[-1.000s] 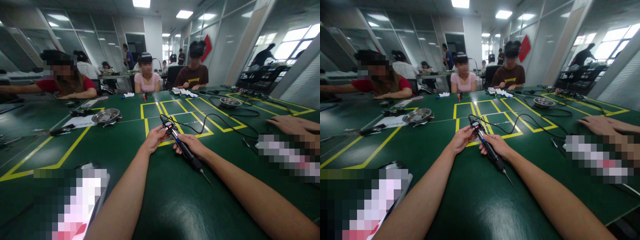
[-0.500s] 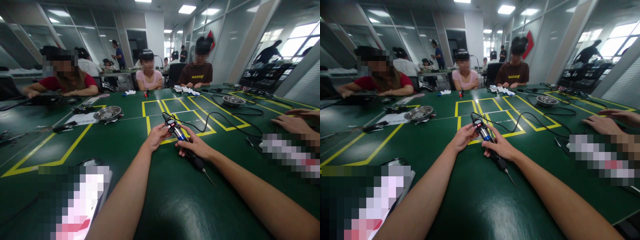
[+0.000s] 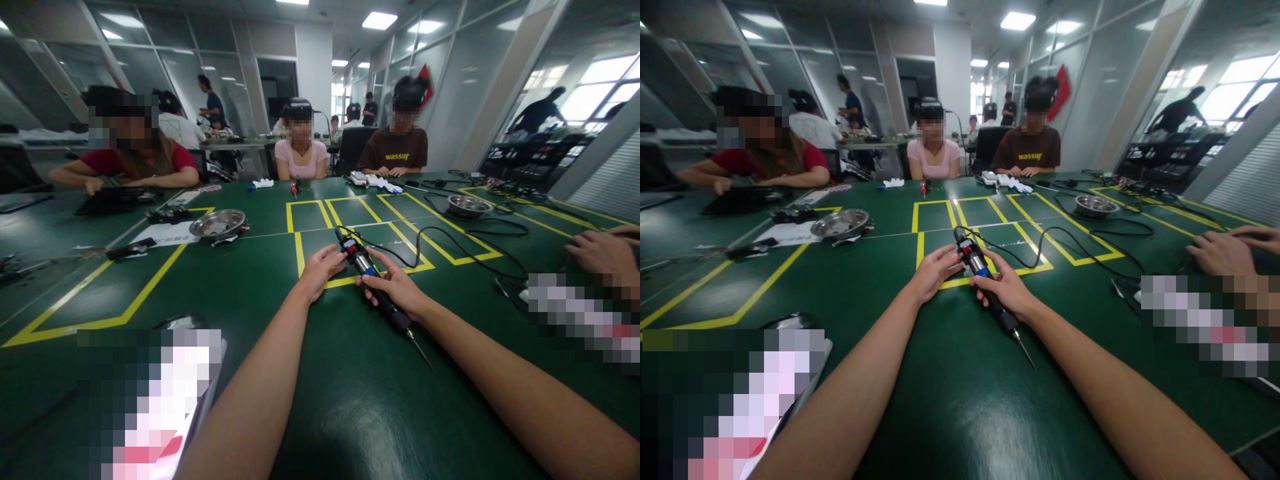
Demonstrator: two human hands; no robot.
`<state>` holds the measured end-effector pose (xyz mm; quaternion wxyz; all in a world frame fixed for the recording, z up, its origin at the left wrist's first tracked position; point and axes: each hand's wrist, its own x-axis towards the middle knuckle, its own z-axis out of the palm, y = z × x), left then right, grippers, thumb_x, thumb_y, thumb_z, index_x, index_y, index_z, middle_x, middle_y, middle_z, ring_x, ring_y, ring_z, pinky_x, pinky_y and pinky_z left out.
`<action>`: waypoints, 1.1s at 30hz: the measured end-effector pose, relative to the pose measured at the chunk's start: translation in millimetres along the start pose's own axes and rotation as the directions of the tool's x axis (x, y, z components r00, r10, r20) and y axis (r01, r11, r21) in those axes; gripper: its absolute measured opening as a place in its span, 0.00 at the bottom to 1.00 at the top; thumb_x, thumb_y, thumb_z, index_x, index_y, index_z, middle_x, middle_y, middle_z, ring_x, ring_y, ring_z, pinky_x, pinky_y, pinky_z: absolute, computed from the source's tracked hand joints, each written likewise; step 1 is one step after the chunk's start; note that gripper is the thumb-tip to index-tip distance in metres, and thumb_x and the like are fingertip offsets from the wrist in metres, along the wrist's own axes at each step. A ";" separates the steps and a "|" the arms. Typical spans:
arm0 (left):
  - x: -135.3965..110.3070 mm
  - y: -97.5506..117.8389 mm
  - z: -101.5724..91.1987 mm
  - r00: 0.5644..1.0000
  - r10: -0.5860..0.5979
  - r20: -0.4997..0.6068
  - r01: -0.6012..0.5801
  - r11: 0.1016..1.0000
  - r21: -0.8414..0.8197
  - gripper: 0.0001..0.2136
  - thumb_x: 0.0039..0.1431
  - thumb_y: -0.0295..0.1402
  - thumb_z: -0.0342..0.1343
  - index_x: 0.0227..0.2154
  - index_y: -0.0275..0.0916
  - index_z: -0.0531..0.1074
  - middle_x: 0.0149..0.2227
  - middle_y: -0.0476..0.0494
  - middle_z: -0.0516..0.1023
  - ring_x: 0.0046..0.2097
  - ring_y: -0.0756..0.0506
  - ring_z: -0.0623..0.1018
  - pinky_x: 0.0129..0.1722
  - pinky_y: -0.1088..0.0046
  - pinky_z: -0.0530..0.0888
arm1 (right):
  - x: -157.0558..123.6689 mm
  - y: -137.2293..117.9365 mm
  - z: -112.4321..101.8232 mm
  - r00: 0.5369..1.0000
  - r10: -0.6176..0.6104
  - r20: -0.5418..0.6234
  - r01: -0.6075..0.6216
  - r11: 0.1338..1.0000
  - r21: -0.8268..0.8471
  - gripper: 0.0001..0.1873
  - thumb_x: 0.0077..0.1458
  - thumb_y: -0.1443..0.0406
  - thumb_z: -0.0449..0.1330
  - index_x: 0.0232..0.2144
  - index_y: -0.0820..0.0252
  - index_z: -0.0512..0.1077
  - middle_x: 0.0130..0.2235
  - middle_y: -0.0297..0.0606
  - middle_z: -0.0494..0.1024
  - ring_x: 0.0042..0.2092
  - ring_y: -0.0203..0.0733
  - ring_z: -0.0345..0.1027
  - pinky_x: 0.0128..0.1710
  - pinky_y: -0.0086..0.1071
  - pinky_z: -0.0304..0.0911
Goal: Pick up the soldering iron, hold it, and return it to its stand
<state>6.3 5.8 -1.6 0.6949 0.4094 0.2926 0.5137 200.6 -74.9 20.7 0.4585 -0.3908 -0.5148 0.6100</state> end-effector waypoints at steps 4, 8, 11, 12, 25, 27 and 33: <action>2.6 -1.8 -3.6 0.992 -0.030 -0.123 0.023 0.998 -0.057 0.14 0.54 0.24 0.62 0.44 0.30 0.69 0.44 0.30 0.78 0.45 0.42 0.80 0.53 0.58 0.73 | 15.6 -4.1 -33.5 0.988 0.039 -0.152 -0.072 0.973 -0.218 0.46 0.51 0.62 0.66 0.67 0.46 0.50 0.34 0.37 0.78 0.26 0.37 0.70 0.22 0.29 0.68; 2.4 -0.1 -6.8 0.992 -0.038 -0.124 0.032 0.998 -0.046 0.08 0.57 0.22 0.59 0.40 0.29 0.70 0.40 0.30 0.79 0.41 0.44 0.81 0.53 0.59 0.74 | 35.6 -24.8 -86.5 0.932 0.059 -0.357 -0.271 0.766 -0.583 0.45 0.51 0.62 0.65 0.67 0.48 0.51 0.29 0.35 0.77 0.24 0.38 0.69 0.23 0.31 0.68; 2.4 0.4 -7.8 0.993 -0.045 -0.112 0.041 0.999 -0.036 0.07 0.57 0.21 0.59 0.39 0.30 0.70 0.39 0.31 0.80 0.39 0.45 0.82 0.52 0.59 0.74 | 48.6 -49.3 -128.7 0.881 -0.006 -0.473 -0.423 0.436 -0.794 0.41 0.53 0.61 0.62 0.67 0.50 0.53 0.30 0.36 0.77 0.24 0.39 0.70 0.26 0.32 0.67; 2.4 0.4 -7.9 0.993 -0.043 -0.111 0.039 0.999 -0.033 0.07 0.57 0.21 0.58 0.39 0.30 0.70 0.38 0.31 0.80 0.38 0.45 0.82 0.52 0.59 0.74 | 51.8 -57.2 -141.4 0.871 -0.033 -0.491 -0.455 0.327 -0.829 0.40 0.54 0.60 0.61 0.67 0.50 0.54 0.31 0.37 0.78 0.25 0.40 0.70 0.28 0.32 0.67; 0.3 2.0 -4.8 0.993 -0.040 -0.109 0.040 0.999 -0.003 0.06 0.58 0.21 0.57 0.39 0.29 0.71 0.38 0.30 0.80 0.38 0.45 0.81 0.52 0.58 0.74 | 54.0 -95.3 -193.2 0.900 -0.095 -0.426 -0.422 -0.434 -0.796 0.33 0.61 0.68 0.51 0.67 0.58 0.53 0.50 0.68 0.71 0.41 0.55 0.72 0.38 0.40 0.58; 0.0 2.7 -3.7 0.993 -0.044 -0.114 0.044 0.999 0.003 0.06 0.58 0.21 0.56 0.39 0.29 0.70 0.38 0.31 0.80 0.38 0.45 0.81 0.52 0.58 0.73 | 53.1 -94.4 -189.3 0.921 -0.065 -0.384 -0.365 -0.491 -0.791 0.32 0.61 0.69 0.50 0.67 0.57 0.55 0.51 0.66 0.72 0.42 0.53 0.72 0.39 0.39 0.58; -0.8 3.6 -1.7 0.992 -0.046 -0.117 0.047 0.999 0.009 0.06 0.59 0.21 0.55 0.39 0.29 0.70 0.38 0.30 0.80 0.38 0.45 0.81 0.52 0.59 0.73 | 59.1 -86.8 -182.1 0.939 0.128 -0.319 -0.204 -0.539 -0.817 0.31 0.59 0.69 0.54 0.64 0.50 0.61 0.48 0.58 0.74 0.41 0.52 0.71 0.37 0.39 0.56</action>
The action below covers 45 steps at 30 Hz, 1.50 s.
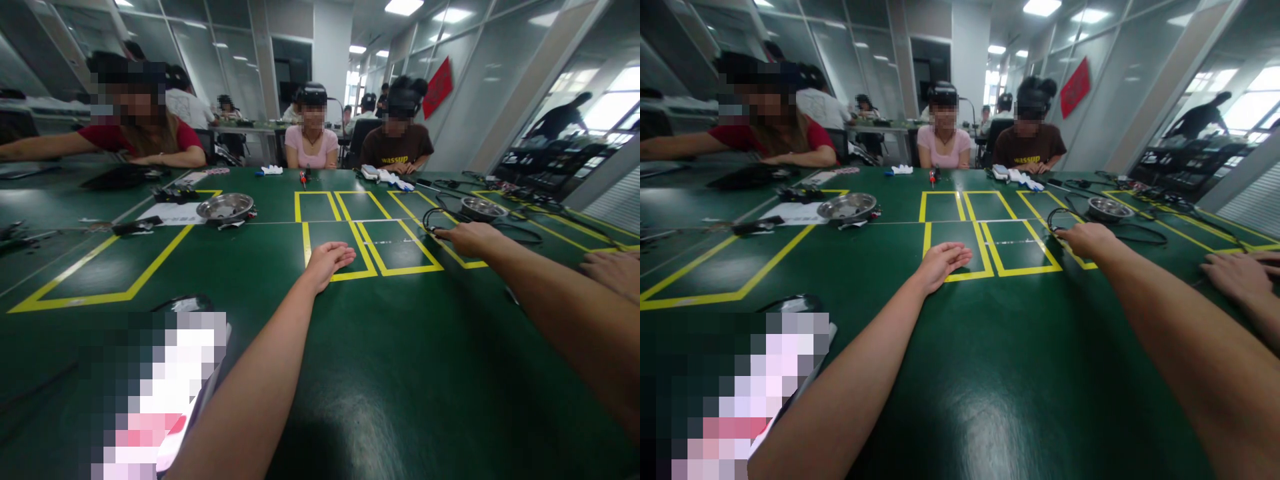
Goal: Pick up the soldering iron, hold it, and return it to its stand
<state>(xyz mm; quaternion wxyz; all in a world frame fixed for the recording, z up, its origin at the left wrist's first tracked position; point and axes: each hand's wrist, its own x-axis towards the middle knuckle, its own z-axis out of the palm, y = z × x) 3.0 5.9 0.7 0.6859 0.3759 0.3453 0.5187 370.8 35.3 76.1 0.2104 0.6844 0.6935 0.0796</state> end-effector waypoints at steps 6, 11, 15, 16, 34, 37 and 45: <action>1.7 -1.4 -1.4 1.000 0.003 0.010 -0.003 1.000 -0.006 0.05 0.59 0.21 0.56 0.38 0.29 0.71 0.38 0.31 0.80 0.38 0.45 0.81 0.52 0.60 0.74 | 1.9 -1.9 -1.1 1.000 -0.008 0.004 0.008 1.000 0.005 0.30 0.59 0.71 0.55 0.64 0.56 0.62 0.47 0.60 0.74 0.40 0.49 0.70 0.37 0.37 0.56; 1.5 -1.0 -2.0 1.000 0.002 0.009 -0.002 1.000 0.000 0.06 0.58 0.21 0.56 0.38 0.29 0.71 0.38 0.31 0.80 0.38 0.45 0.81 0.51 0.59 0.74 | -0.3 0.1 -1.8 1.000 -0.006 0.002 0.006 1.000 0.006 0.31 0.60 0.70 0.54 0.64 0.51 0.61 0.49 0.60 0.74 0.40 0.52 0.71 0.38 0.40 0.57; 1.7 -1.1 -2.4 1.000 0.001 0.013 -0.001 1.000 -0.004 0.06 0.58 0.21 0.57 0.38 0.29 0.71 0.38 0.31 0.80 0.38 0.45 0.81 0.52 0.58 0.74 | 0.0 3.3 0.2 0.999 0.022 -0.027 -0.023 1.000 -0.011 0.31 0.61 0.69 0.51 0.66 0.50 0.58 0.50 0.61 0.73 0.42 0.55 0.71 0.39 0.44 0.58; 1.9 -1.3 -2.5 1.000 0.003 0.016 -0.003 1.000 -0.006 0.06 0.58 0.21 0.57 0.38 0.29 0.71 0.38 0.31 0.80 0.38 0.45 0.81 0.52 0.58 0.73 | 0.2 3.7 0.9 0.999 0.022 -0.025 -0.023 1.000 -0.016 0.30 0.61 0.69 0.51 0.65 0.51 0.59 0.50 0.62 0.73 0.43 0.56 0.71 0.40 0.45 0.59; 3.7 -4.1 -2.8 0.999 0.016 0.028 -0.017 0.999 0.028 0.05 0.58 0.22 0.58 0.38 0.30 0.71 0.38 0.32 0.80 0.38 0.46 0.81 0.50 0.60 0.74 | -29.9 -66.7 4.4 0.972 0.129 -0.196 0.119 0.447 0.887 0.42 0.57 0.59 0.60 0.69 0.47 0.47 0.41 0.41 0.78 0.29 0.40 0.72 0.30 0.34 0.69; 3.7 -5.9 -2.8 0.999 0.032 0.031 -0.033 0.999 0.040 0.06 0.58 0.22 0.58 0.39 0.29 0.71 0.38 0.32 0.80 0.38 0.46 0.81 0.50 0.61 0.74 | -48.1 -113.4 2.3 0.979 0.046 -0.197 0.200 -0.094 0.975 0.45 0.54 0.61 0.63 0.68 0.43 0.47 0.39 0.38 0.77 0.27 0.39 0.71 0.24 0.33 0.70; 3.0 -9.4 -0.4 0.995 0.068 0.067 -0.073 0.993 0.087 0.08 0.59 0.31 0.60 0.35 0.31 0.70 0.35 0.37 0.79 0.35 0.47 0.81 0.47 0.62 0.75 | -90.5 -189.0 -1.0 0.948 -0.212 -0.237 0.088 -0.541 0.836 0.46 0.55 0.60 0.64 0.69 0.45 0.44 0.26 0.31 0.75 0.22 0.38 0.69 0.19 0.30 0.65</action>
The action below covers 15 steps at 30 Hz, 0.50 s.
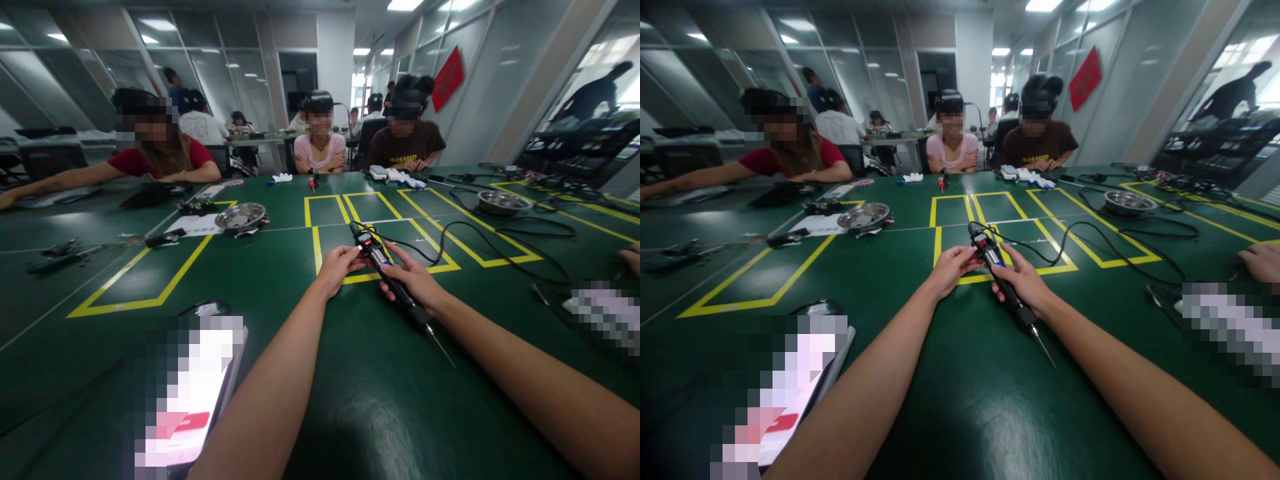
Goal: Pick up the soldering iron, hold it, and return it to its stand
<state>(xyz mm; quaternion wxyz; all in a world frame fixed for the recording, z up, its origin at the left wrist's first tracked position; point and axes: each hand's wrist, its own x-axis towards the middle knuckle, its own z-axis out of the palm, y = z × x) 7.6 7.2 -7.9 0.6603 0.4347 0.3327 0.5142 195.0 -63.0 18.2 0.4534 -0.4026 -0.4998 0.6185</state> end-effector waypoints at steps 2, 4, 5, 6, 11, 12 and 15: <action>-0.9 1.2 1.2 1.000 -0.014 0.017 0.013 1.000 0.015 0.08 0.58 0.31 0.61 0.34 0.31 0.70 0.33 0.37 0.79 0.34 0.47 0.81 0.46 0.63 0.76 | -6.5 0.5 3.9 1.000 -0.010 0.020 0.009 1.000 0.019 0.46 0.55 0.60 0.63 0.69 0.45 0.44 0.25 0.30 0.75 0.21 0.37 0.68 0.20 0.29 0.65; -1.8 3.2 2.7 0.999 -0.028 0.026 0.027 1.000 0.013 0.08 0.58 0.31 0.61 0.33 0.31 0.70 0.33 0.37 0.80 0.34 0.46 0.81 0.44 0.65 0.76 | -11.2 -1.1 4.6 1.000 -0.021 0.021 0.021 0.999 0.038 0.46 0.55 0.60 0.63 0.69 0.46 0.44 0.24 0.30 0.74 0.21 0.36 0.68 0.20 0.28 0.64; -2.2 4.3 3.5 0.999 -0.034 0.027 0.034 0.999 0.005 0.08 0.57 0.31 0.61 0.33 0.31 0.70 0.34 0.36 0.80 0.34 0.46 0.81 0.43 0.65 0.76 | -12.7 -2.1 4.3 1.000 -0.026 0.016 0.025 0.998 0.050 0.45 0.55 0.60 0.64 0.68 0.47 0.45 0.25 0.30 0.74 0.21 0.36 0.68 0.19 0.27 0.64; -2.6 5.4 4.2 0.999 -0.035 0.020 0.036 0.999 -0.007 0.07 0.57 0.31 0.61 0.33 0.31 0.70 0.34 0.36 0.80 0.33 0.46 0.81 0.42 0.66 0.77 | -13.6 -3.1 4.0 1.000 -0.028 0.010 0.027 0.998 0.063 0.45 0.54 0.60 0.64 0.68 0.47 0.46 0.25 0.30 0.75 0.21 0.36 0.68 0.19 0.27 0.63; -3.2 7.7 6.1 0.999 -0.032 -0.005 0.032 0.998 -0.055 0.08 0.56 0.31 0.61 0.31 0.31 0.70 0.34 0.36 0.80 0.33 0.47 0.81 0.40 0.67 0.77 | -12.9 -3.2 1.3 0.999 -0.034 0.006 0.034 0.994 0.103 0.46 0.52 0.61 0.65 0.68 0.50 0.48 0.29 0.33 0.76 0.22 0.36 0.69 0.18 0.27 0.63; -3.0 7.6 6.1 0.999 -0.035 -0.003 0.035 0.998 -0.054 0.08 0.56 0.31 0.61 0.32 0.31 0.70 0.34 0.35 0.80 0.33 0.46 0.81 0.40 0.67 0.77 | -12.5 -2.3 0.3 0.999 -0.034 0.014 0.033 0.995 0.099 0.46 0.52 0.61 0.65 0.68 0.51 0.48 0.28 0.32 0.76 0.21 0.36 0.68 0.18 0.27 0.63; -2.6 7.3 6.7 0.999 -0.045 0.019 0.045 0.999 -0.029 0.09 0.56 0.32 0.62 0.32 0.31 0.70 0.34 0.35 0.80 0.33 0.46 0.81 0.41 0.67 0.77 | -12.0 0.3 -3.5 0.999 -0.034 0.028 0.032 0.996 0.081 0.46 0.54 0.60 0.64 0.68 0.51 0.47 0.26 0.32 0.75 0.20 0.37 0.68 0.18 0.27 0.62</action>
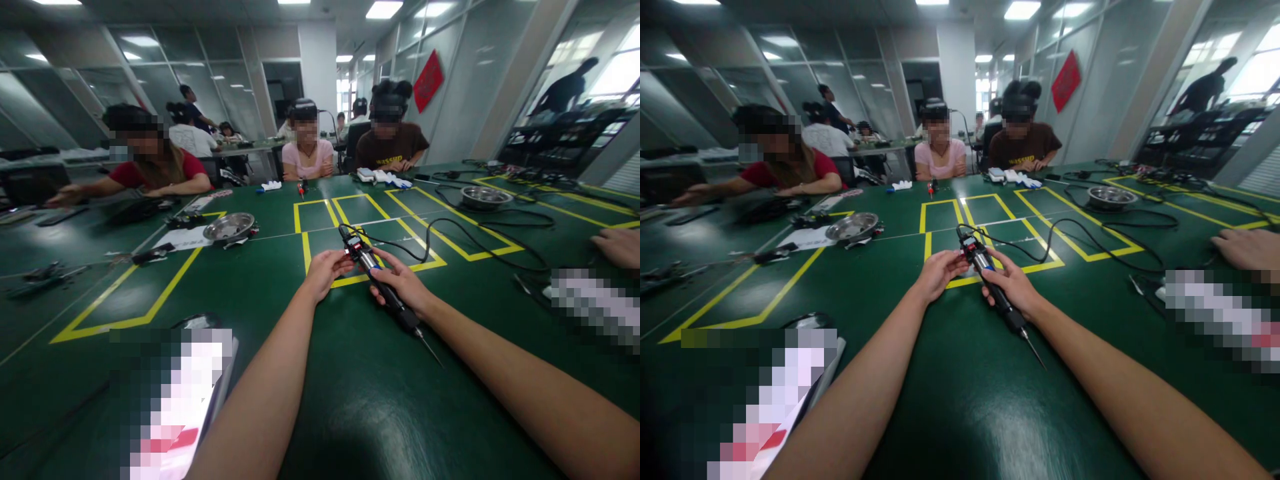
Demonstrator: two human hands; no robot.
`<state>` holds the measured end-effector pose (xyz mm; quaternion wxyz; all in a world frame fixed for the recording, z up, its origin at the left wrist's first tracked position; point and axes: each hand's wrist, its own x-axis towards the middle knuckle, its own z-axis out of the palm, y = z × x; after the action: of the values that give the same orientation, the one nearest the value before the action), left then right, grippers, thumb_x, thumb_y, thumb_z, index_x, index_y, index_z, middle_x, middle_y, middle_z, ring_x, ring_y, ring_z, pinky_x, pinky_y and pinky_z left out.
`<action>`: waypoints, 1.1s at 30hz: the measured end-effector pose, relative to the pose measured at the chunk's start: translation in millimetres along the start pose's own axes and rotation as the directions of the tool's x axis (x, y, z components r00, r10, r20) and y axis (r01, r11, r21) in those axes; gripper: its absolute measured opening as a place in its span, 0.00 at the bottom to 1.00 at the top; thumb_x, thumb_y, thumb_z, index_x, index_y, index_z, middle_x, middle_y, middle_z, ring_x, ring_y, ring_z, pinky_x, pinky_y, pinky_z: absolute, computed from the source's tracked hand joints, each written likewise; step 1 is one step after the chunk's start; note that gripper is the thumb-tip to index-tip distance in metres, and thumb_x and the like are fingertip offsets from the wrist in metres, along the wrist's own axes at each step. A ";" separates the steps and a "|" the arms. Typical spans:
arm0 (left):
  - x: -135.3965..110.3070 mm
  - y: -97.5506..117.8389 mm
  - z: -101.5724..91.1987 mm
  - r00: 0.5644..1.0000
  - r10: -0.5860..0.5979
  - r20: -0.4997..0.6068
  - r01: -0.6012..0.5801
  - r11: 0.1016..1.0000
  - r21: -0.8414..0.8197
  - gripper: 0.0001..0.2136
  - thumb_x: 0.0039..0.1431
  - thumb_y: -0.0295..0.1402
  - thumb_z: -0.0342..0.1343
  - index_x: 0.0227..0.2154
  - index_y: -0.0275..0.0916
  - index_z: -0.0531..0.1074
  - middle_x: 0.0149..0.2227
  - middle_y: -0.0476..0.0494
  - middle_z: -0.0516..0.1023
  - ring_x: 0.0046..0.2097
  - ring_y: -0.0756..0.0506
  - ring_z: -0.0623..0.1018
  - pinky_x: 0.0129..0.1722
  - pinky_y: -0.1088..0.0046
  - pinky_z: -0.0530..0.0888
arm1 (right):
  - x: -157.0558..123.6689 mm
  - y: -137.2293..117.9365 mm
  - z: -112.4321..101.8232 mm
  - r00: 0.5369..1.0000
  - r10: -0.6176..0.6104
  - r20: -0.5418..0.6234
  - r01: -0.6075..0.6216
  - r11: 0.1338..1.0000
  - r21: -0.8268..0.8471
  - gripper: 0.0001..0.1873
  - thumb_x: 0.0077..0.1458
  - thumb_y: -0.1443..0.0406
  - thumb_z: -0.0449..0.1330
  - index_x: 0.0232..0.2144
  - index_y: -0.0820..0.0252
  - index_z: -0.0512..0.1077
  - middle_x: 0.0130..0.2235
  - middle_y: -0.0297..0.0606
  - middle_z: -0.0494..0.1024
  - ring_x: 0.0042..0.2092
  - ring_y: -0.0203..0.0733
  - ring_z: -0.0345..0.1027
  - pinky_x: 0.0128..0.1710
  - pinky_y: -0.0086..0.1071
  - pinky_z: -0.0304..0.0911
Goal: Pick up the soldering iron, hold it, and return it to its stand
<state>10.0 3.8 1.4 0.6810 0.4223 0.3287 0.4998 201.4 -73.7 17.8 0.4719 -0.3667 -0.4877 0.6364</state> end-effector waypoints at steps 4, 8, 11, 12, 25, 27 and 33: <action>-1.3 1.6 2.3 1.000 -0.013 0.019 0.011 0.998 0.062 0.09 0.57 0.32 0.61 0.31 0.31 0.70 0.34 0.34 0.81 0.34 0.46 0.81 0.40 0.68 0.77 | 0.0 2.1 -3.4 1.000 -0.010 -0.006 0.009 1.000 -0.011 0.44 0.55 0.58 0.63 0.68 0.49 0.48 0.24 0.32 0.75 0.20 0.37 0.68 0.19 0.27 0.62; -3.7 3.4 3.4 1.000 -0.013 0.009 0.013 0.999 0.051 0.09 0.57 0.33 0.61 0.32 0.30 0.71 0.35 0.34 0.81 0.34 0.46 0.81 0.41 0.68 0.77 | 0.7 3.5 -3.2 1.000 -0.014 -0.019 0.014 1.000 0.005 0.43 0.55 0.58 0.63 0.67 0.48 0.49 0.24 0.32 0.75 0.21 0.37 0.67 0.20 0.28 0.63; -3.8 2.8 2.1 1.000 -0.003 0.008 0.003 1.000 0.029 0.09 0.57 0.33 0.61 0.33 0.30 0.71 0.36 0.33 0.81 0.34 0.46 0.81 0.41 0.68 0.77 | 1.1 4.4 -3.0 0.999 -0.023 -0.033 0.023 1.000 0.007 0.43 0.55 0.58 0.63 0.68 0.48 0.48 0.24 0.32 0.75 0.21 0.37 0.68 0.20 0.29 0.63; -3.3 2.2 1.5 1.000 -0.002 0.012 0.002 1.000 0.028 0.09 0.57 0.33 0.61 0.33 0.30 0.71 0.36 0.33 0.81 0.34 0.46 0.81 0.41 0.68 0.77 | 1.2 4.7 -3.2 0.999 -0.024 -0.032 0.024 1.000 0.004 0.43 0.55 0.58 0.63 0.68 0.48 0.48 0.24 0.32 0.75 0.21 0.37 0.68 0.20 0.29 0.63; 2.2 -3.0 -2.3 1.000 0.000 -0.010 0.001 0.997 0.076 0.11 0.56 0.34 0.63 0.33 0.30 0.72 0.35 0.36 0.80 0.32 0.49 0.81 0.39 0.72 0.78 | 0.2 0.7 1.8 1.000 0.007 -0.016 -0.007 1.000 0.003 0.45 0.52 0.60 0.65 0.67 0.51 0.50 0.26 0.31 0.76 0.21 0.36 0.68 0.19 0.27 0.63; 2.3 -2.8 -1.5 1.000 -0.001 0.007 0.001 0.996 0.086 0.12 0.55 0.35 0.63 0.33 0.30 0.72 0.35 0.35 0.81 0.33 0.48 0.81 0.39 0.71 0.78 | 0.6 1.1 -0.1 1.000 0.001 -0.006 -0.001 1.000 0.013 0.44 0.53 0.60 0.65 0.67 0.51 0.50 0.26 0.31 0.75 0.20 0.36 0.68 0.19 0.28 0.63; -1.9 3.0 0.6 0.999 -0.023 0.028 0.022 0.998 0.051 0.11 0.55 0.34 0.64 0.34 0.30 0.73 0.37 0.34 0.81 0.35 0.47 0.81 0.41 0.70 0.78 | 1.6 3.1 -6.8 1.000 -0.005 0.005 0.005 0.997 0.076 0.43 0.52 0.61 0.66 0.66 0.48 0.52 0.32 0.35 0.77 0.23 0.36 0.69 0.19 0.28 0.64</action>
<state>8.7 2.3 4.4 0.6802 0.4430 0.3363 0.4775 206.5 -70.5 13.1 0.4858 -0.3458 -0.4651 0.6542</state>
